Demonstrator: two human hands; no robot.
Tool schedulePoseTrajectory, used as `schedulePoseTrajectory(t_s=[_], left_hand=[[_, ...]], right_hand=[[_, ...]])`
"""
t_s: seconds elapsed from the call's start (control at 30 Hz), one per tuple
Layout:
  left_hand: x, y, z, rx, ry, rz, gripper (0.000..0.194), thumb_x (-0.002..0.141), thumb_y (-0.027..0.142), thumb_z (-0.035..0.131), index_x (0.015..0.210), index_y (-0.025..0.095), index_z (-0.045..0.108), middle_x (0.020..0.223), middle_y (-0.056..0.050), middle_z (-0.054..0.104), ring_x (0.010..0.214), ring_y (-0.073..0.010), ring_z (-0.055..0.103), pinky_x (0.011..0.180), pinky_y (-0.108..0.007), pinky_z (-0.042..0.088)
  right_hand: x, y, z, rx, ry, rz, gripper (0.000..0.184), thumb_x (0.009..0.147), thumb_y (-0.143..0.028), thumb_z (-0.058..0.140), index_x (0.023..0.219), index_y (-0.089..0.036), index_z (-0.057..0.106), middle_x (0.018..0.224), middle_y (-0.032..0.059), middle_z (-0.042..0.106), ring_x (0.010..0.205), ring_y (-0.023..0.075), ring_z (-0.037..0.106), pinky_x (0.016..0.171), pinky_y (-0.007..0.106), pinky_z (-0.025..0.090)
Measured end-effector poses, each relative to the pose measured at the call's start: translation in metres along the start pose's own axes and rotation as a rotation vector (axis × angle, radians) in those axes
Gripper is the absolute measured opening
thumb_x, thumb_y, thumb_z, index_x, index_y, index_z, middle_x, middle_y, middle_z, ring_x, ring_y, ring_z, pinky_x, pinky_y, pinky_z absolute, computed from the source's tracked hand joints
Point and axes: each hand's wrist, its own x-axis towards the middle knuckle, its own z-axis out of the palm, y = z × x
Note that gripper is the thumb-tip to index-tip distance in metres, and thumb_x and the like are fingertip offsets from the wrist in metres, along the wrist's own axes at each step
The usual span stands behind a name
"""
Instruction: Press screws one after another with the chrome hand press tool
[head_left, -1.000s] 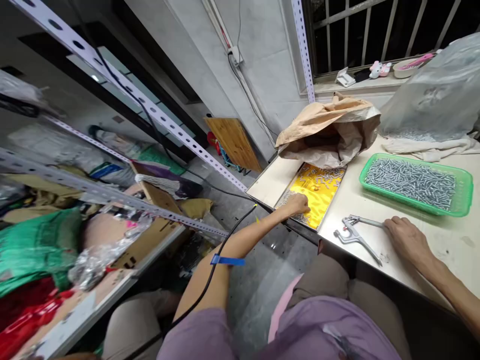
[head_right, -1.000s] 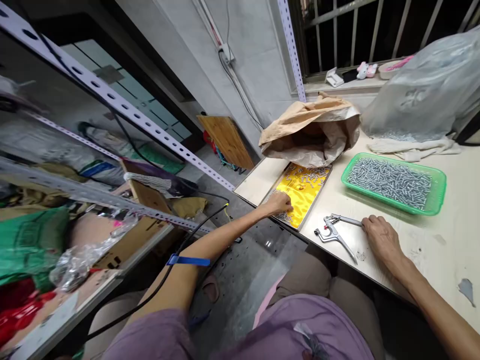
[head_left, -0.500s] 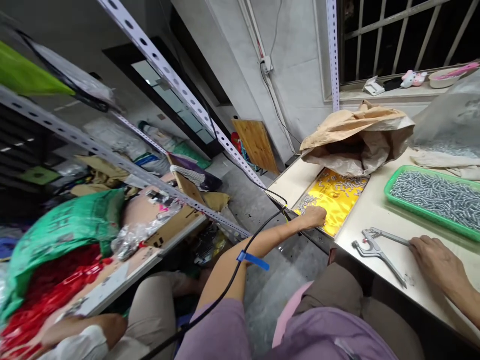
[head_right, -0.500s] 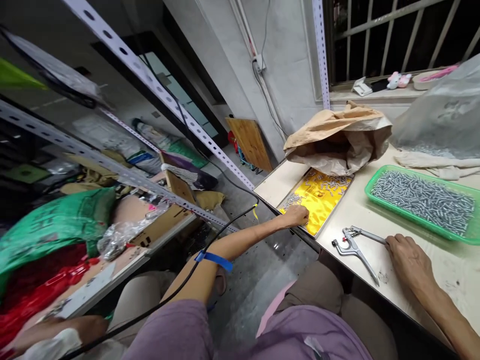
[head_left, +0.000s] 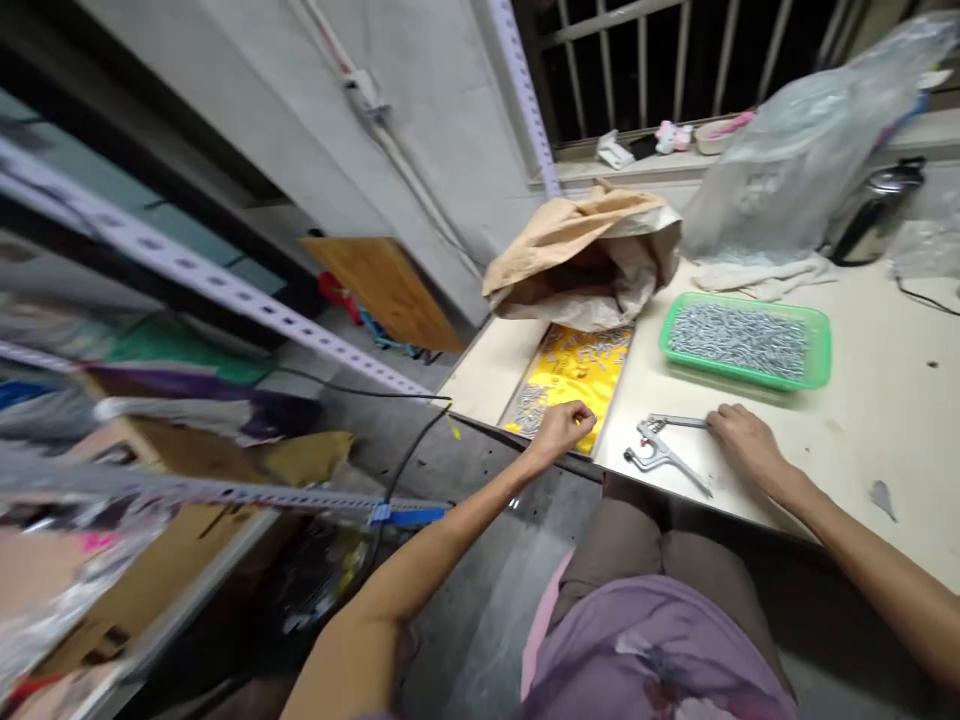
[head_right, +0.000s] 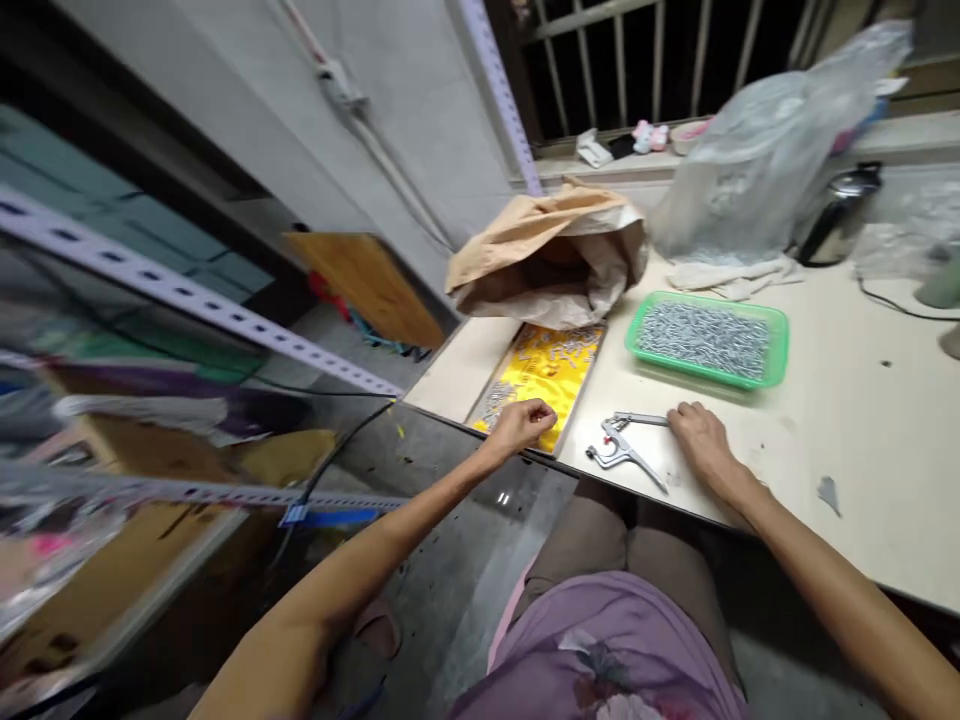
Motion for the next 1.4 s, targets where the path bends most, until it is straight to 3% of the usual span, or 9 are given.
schedulePoseTrajectory(t_s=[0.1,0.2,0.33,0.67,0.9,1.17,1.23,1.3,1.4], left_hand=[[-0.005,0.022,0.023,-0.225,-0.087,0.007,0.013,0.074,0.022,0.058,0.073,0.014,0.068,0.066,0.001,0.066,0.059,-0.0093,0.056,0.054,-0.017,0.041],[-0.009,0.039,0.045,-0.315,-0.154,-0.060,0.012,0.072,0.023,0.060,0.069,0.013,0.066,0.058,0.003,0.061,0.050,-0.0067,0.049,0.048,-0.015,0.036],[-0.007,0.045,0.061,-0.374,-0.250,-0.191,0.017,0.074,0.028,0.060,0.069,0.013,0.065,0.044,0.007,0.048,0.038,-0.0048,0.039,0.040,-0.016,0.029],[0.007,0.050,0.058,-0.230,-0.433,-0.281,0.014,0.078,0.022,0.060,0.068,0.013,0.063,0.037,0.010,0.044,0.031,-0.0047,0.039,0.037,-0.015,0.030],[0.013,0.060,0.055,-0.186,-0.623,-0.348,0.014,0.080,0.017,0.059,0.067,0.012,0.061,0.040,0.006,0.052,0.036,-0.0064,0.051,0.045,-0.016,0.044],[0.009,0.057,0.059,-0.274,-0.647,-0.473,0.012,0.077,0.014,0.064,0.067,0.012,0.059,0.042,0.004,0.057,0.040,-0.0084,0.057,0.049,-0.017,0.048],[0.009,0.056,0.059,-0.269,-0.662,-0.486,0.014,0.077,0.013,0.063,0.065,0.012,0.057,0.040,0.004,0.056,0.039,-0.0082,0.057,0.047,-0.016,0.046],[0.007,0.057,0.058,-0.261,-0.673,-0.489,0.015,0.079,0.012,0.061,0.065,0.012,0.056,0.039,0.005,0.056,0.038,-0.0080,0.057,0.046,-0.015,0.045],[0.006,0.060,0.056,-0.249,-0.680,-0.488,0.016,0.080,0.010,0.059,0.065,0.012,0.056,0.039,0.005,0.056,0.038,-0.0079,0.056,0.046,-0.016,0.045]], right_hand=[[0.004,0.005,-0.002,-0.003,-0.042,0.001,0.023,0.092,-0.014,0.039,0.087,-0.019,0.061,0.087,0.0080,0.061,0.083,0.0196,0.050,0.065,0.029,0.032],[0.006,0.013,-0.003,-0.003,-0.056,-0.032,0.024,0.093,-0.014,0.038,0.088,-0.019,0.061,0.088,0.0077,0.061,0.082,0.0191,0.047,0.065,0.029,0.030],[0.009,0.020,-0.003,0.001,-0.055,-0.068,0.025,0.093,-0.012,0.037,0.088,-0.019,0.061,0.087,0.0078,0.060,0.081,0.0191,0.046,0.065,0.029,0.028],[0.012,0.018,0.005,0.005,-0.077,-0.039,0.024,0.093,-0.012,0.039,0.094,-0.018,0.061,0.091,0.0089,0.061,0.086,0.0204,0.047,0.068,0.030,0.029],[0.008,0.016,0.000,0.050,-0.048,-0.045,0.026,0.093,-0.013,0.037,0.091,-0.019,0.062,0.088,0.0082,0.062,0.085,0.0207,0.047,0.067,0.030,0.030],[0.005,0.012,0.002,0.075,-0.062,-0.027,0.026,0.092,-0.010,0.037,0.092,-0.017,0.062,0.094,0.0097,0.062,0.088,0.0207,0.048,0.069,0.031,0.032],[0.001,0.010,0.000,0.088,-0.075,-0.032,0.021,0.092,-0.015,0.042,0.092,-0.015,0.063,0.097,0.0111,0.062,0.090,0.0210,0.049,0.071,0.031,0.034],[-0.004,0.007,-0.003,0.116,-0.076,-0.049,0.023,0.092,-0.031,0.049,0.095,-0.013,0.063,0.100,0.0128,0.061,0.091,0.0224,0.049,0.074,0.031,0.036],[-0.015,0.004,-0.004,0.168,-0.034,-0.094,0.059,0.081,-0.061,0.056,0.109,-0.009,0.059,0.104,0.0160,0.060,0.094,0.0266,0.050,0.078,0.034,0.038]])
